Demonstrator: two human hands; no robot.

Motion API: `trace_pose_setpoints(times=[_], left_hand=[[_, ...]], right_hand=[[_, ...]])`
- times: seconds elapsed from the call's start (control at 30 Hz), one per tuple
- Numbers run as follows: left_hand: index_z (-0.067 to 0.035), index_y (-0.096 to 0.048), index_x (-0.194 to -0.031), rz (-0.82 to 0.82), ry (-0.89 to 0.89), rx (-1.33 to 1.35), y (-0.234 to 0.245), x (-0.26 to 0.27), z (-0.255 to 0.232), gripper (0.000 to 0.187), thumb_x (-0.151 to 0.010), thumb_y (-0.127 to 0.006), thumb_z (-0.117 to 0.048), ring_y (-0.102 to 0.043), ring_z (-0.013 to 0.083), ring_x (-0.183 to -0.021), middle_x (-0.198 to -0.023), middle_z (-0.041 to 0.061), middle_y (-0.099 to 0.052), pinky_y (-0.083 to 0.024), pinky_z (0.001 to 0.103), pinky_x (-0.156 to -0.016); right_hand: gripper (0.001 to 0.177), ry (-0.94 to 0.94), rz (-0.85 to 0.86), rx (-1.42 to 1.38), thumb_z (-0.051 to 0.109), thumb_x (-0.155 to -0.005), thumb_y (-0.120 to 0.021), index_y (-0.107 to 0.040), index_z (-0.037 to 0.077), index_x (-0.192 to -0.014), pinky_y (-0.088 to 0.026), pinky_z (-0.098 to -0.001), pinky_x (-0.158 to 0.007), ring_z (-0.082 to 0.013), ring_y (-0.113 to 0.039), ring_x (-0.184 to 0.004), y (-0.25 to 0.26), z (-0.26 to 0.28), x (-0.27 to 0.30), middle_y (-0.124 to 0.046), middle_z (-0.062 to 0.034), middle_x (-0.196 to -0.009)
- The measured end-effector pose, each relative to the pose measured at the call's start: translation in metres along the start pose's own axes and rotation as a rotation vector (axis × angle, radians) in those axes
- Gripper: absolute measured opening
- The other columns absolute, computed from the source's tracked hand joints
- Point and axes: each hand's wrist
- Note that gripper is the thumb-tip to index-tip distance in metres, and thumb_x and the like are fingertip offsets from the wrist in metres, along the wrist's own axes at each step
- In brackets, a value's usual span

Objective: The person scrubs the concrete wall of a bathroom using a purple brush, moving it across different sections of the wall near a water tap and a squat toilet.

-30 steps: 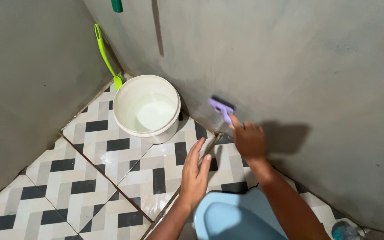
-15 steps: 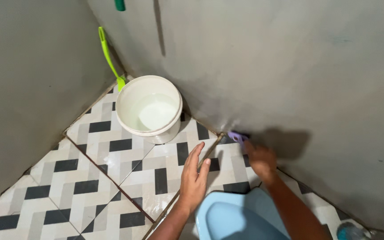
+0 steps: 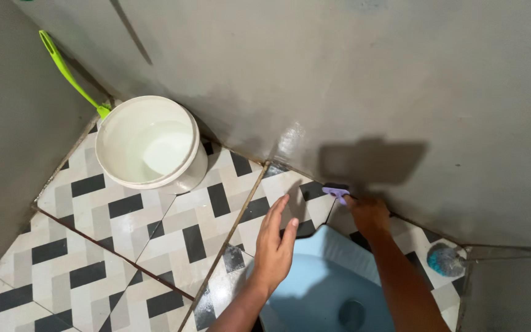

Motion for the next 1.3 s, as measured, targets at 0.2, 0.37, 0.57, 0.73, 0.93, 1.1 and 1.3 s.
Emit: trace_pose_setpoints(times=[0.2,0.37,0.57,0.73,0.93,1.1,1.3], left_hand=[[-0.003,-0.047,-0.150,0.022,-0.008,0.001,-0.013,0.004,-0.005,0.051,-0.103,-0.054,-0.024,-0.044,0.0336,-0.146,-0.155,0.018,-0.050,-0.035,0.042,-0.118],[-0.003,-0.048,-0.149,0.067,-0.025,0.008,-0.029,0.001,-0.020,0.050,-0.103,-0.054,-0.023,-0.046,0.0336,-0.145,-0.153,0.019,-0.051,-0.036,0.042,-0.118],[-0.002,-0.047,-0.149,0.117,-0.056,0.030,-0.047,0.006,-0.018,0.050,-0.104,-0.053,-0.023,-0.046,0.0338,-0.146,-0.154,0.018,-0.052,-0.036,0.042,-0.119],[-0.003,-0.047,-0.150,0.169,-0.031,-0.018,-0.047,0.005,-0.013,0.051,-0.103,-0.053,-0.022,-0.044,0.0337,-0.146,-0.155,0.018,-0.050,-0.034,0.042,-0.119],[-0.003,-0.047,-0.149,0.198,-0.062,0.015,-0.059,-0.002,-0.027,0.051,-0.103,-0.053,-0.023,-0.045,0.0332,-0.146,-0.155,0.018,-0.051,-0.035,0.042,-0.119],[-0.002,-0.047,-0.149,0.245,-0.076,-0.002,-0.075,-0.003,-0.034,0.050,-0.104,-0.052,-0.024,-0.046,0.0334,-0.145,-0.154,0.018,-0.051,-0.035,0.042,-0.119],[-0.002,-0.048,-0.148,0.270,-0.092,0.005,-0.087,0.003,-0.028,0.049,-0.104,-0.052,-0.023,-0.046,0.0338,-0.145,-0.153,0.018,-0.052,-0.035,0.042,-0.118]], right_hand=[[0.042,0.061,-0.520,-0.233,0.028,-0.085,-0.081,-0.072,0.033,-0.126,-0.050,-0.0403,-0.062,-0.0242,-0.061,-0.068,0.088,-0.007,0.001,-0.062,-0.0048,-0.073],[0.046,0.064,-0.571,-0.141,0.029,-0.080,-0.082,-0.075,0.029,-0.125,-0.048,-0.0411,-0.059,-0.0232,-0.058,-0.064,0.166,-0.027,0.015,-0.058,-0.0040,-0.071],[0.013,-0.038,-0.187,-0.052,0.027,-0.099,-0.067,-0.072,0.024,-0.111,-0.050,-0.0421,-0.068,-0.0263,-0.066,-0.077,0.034,-0.060,0.066,-0.068,-0.0051,-0.088],[0.037,-0.148,-0.063,0.035,0.020,-0.087,-0.064,-0.072,0.030,-0.121,-0.051,-0.0418,-0.077,-0.0258,-0.069,-0.086,-0.007,-0.101,0.118,-0.073,-0.0073,-0.093],[0.042,-0.034,-0.225,-0.096,0.018,-0.085,-0.066,-0.072,0.031,-0.125,-0.045,-0.0398,-0.071,-0.0254,-0.065,-0.085,0.112,-0.105,0.099,-0.070,-0.0064,-0.092],[0.046,-0.126,-0.125,-0.145,0.014,-0.085,-0.066,-0.072,0.037,-0.125,-0.044,-0.0410,-0.071,-0.0229,-0.061,-0.081,0.137,-0.120,0.118,-0.063,-0.0039,-0.080],[0.054,-0.186,0.259,0.168,0.024,-0.084,-0.066,-0.067,0.036,-0.136,-0.048,-0.0382,-0.079,-0.0236,-0.064,-0.089,0.034,-0.149,0.151,-0.070,-0.0085,-0.099]])
Point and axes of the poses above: each hand's wrist, its own x-axis away from the middle knuckle, its own y-axis out of the back of the hand, z = x × y
